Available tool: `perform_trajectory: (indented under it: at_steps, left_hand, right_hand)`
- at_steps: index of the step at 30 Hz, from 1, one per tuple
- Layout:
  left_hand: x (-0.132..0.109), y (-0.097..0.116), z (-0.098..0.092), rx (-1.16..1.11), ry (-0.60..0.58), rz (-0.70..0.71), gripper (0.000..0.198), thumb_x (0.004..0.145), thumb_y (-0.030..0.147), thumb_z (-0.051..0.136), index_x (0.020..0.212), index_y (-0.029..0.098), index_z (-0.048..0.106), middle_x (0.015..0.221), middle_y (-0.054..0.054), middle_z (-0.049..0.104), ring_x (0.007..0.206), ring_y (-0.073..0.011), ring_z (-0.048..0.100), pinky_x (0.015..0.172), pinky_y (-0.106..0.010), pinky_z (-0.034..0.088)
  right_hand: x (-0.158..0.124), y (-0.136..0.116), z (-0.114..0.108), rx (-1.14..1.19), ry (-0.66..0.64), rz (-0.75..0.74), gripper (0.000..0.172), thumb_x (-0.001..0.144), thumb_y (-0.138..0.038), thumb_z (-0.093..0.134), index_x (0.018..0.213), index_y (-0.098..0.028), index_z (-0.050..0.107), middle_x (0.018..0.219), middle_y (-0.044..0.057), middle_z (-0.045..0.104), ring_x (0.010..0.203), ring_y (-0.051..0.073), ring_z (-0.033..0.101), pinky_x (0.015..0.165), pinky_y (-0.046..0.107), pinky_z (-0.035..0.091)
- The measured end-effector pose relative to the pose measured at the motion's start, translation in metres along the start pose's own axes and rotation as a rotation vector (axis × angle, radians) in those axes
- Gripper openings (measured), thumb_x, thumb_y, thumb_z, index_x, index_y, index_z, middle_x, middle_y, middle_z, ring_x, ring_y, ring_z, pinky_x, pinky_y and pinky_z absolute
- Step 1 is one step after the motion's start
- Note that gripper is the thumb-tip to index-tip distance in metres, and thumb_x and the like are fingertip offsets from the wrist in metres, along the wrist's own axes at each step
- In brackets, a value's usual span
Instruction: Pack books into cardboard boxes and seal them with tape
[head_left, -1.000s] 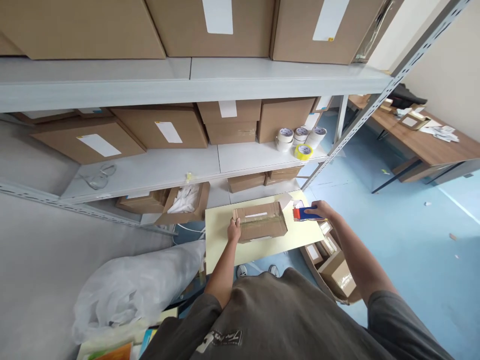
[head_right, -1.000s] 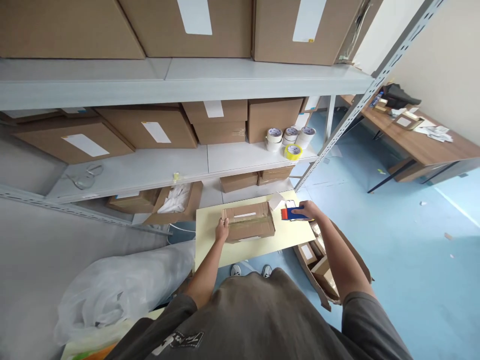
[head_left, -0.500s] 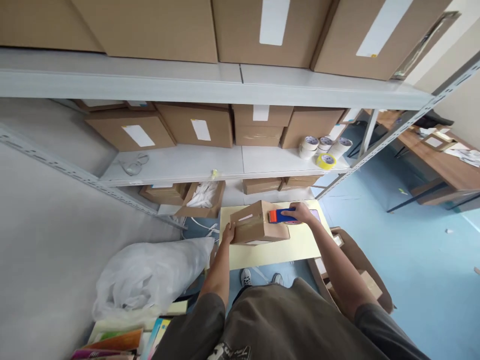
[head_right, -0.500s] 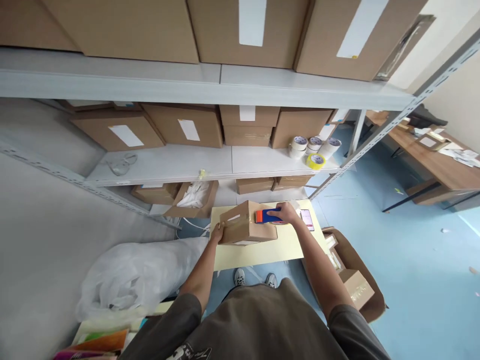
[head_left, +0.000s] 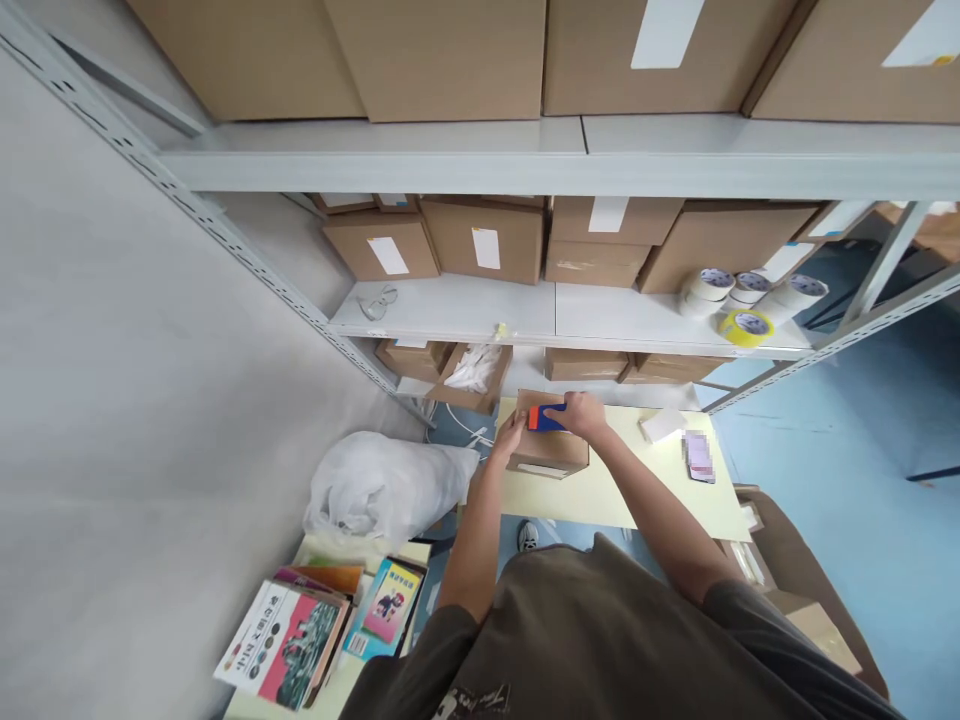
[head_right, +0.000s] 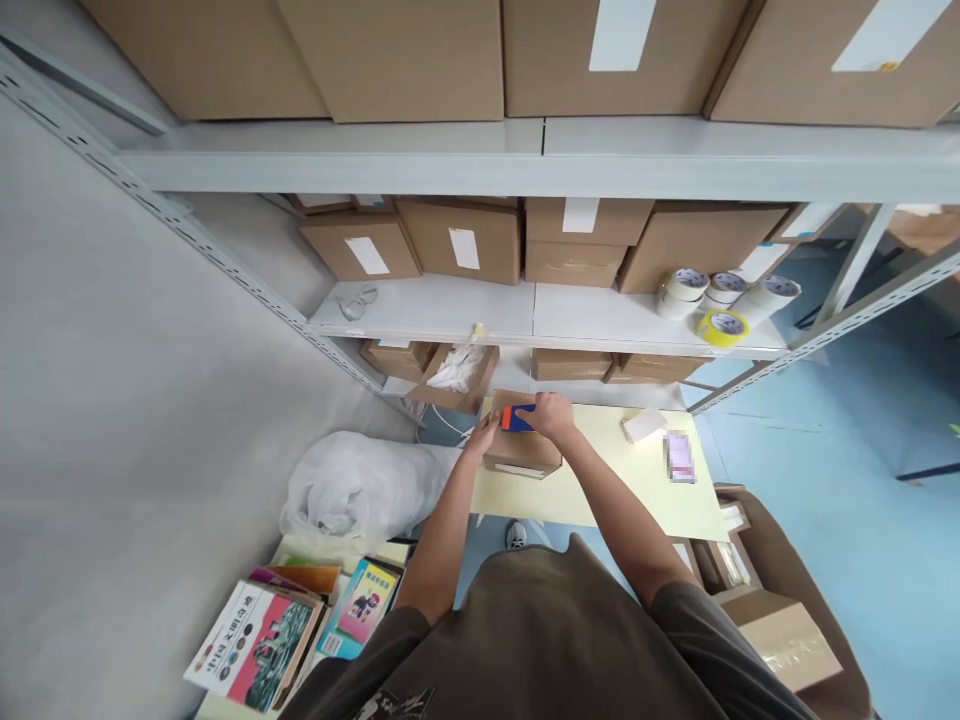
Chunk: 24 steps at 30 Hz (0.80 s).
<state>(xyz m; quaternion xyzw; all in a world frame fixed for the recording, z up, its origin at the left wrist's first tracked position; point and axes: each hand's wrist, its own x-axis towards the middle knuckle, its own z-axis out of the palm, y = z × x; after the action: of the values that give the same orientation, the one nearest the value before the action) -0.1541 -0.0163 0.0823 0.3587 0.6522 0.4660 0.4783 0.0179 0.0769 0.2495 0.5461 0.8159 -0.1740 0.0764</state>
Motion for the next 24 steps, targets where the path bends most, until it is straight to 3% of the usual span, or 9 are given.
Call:
perform_trajectory:
  at_steps: [4,8,13,16,21,24]
  left_hand:
    - [0.002,0.0,0.016,-0.099,-0.076,-0.052,0.069,0.104,0.069,0.042,0.141,0.018,0.068,0.142,-0.016,0.071,0.134,-0.0305,0.066,0.116,-0.048,0.049]
    - [0.011,0.007,0.063,-0.044,-0.082,-0.024,0.063,0.104,0.065,0.043,0.133,0.017,0.073,0.138,-0.015,0.073,0.135,-0.0305,0.065,0.119,-0.046,0.046]
    - [0.015,0.017,0.138,0.06,-0.137,-0.027,0.061,0.104,0.065,0.042,0.128,0.019,0.075,0.136,-0.015,0.074,0.133,-0.032,0.066,0.117,-0.044,0.047]
    - [0.018,0.02,0.169,0.196,-0.151,-0.067,0.062,0.104,0.066,0.042,0.127,0.019,0.074,0.131,-0.017,0.076,0.129,-0.0334,0.068,0.113,-0.043,0.049]
    - [0.029,0.018,0.182,0.342,-0.163,-0.052,0.064,0.103,0.068,0.041,0.116,0.016,0.076,0.123,-0.018,0.078,0.127,-0.0354,0.068,0.108,-0.042,0.051]
    - [0.033,0.014,0.18,0.316,-0.19,-0.016,0.064,0.104,0.066,0.038,0.112,0.015,0.077,0.122,-0.017,0.078,0.126,-0.0339,0.068,0.108,-0.041,0.051]
  right_hand:
    - [-0.003,0.007,-0.005,-0.014,-0.049,0.005,0.062,0.086,-0.069,0.074,0.114,-0.014,0.078,0.111,0.021,0.078,0.107,0.034,0.074,0.086,0.035,0.052]
    - [-0.006,0.056,-0.011,0.005,-0.035,0.061,0.062,0.084,-0.07,0.075,0.113,-0.015,0.078,0.107,0.021,0.079,0.103,0.034,0.074,0.084,0.035,0.052]
    - [-0.021,0.144,-0.008,0.085,-0.005,0.082,0.059,0.082,-0.075,0.073,0.103,-0.02,0.079,0.088,0.013,0.079,0.083,0.029,0.073,0.069,0.031,0.046]
    - [-0.039,0.205,-0.009,0.147,0.04,0.105,0.056,0.081,-0.075,0.073,0.094,-0.021,0.078,0.081,0.01,0.077,0.075,0.025,0.07,0.063,0.029,0.041]
    - [-0.086,0.328,-0.021,0.119,0.13,0.271,0.05,0.081,-0.072,0.072,0.079,-0.022,0.071,0.081,0.009,0.075,0.076,0.023,0.066,0.061,0.029,0.036]
    - [-0.108,0.38,-0.021,0.149,0.129,0.381,0.048,0.08,-0.07,0.073,0.073,-0.023,0.067,0.075,0.008,0.072,0.073,0.023,0.064,0.06,0.03,0.033]
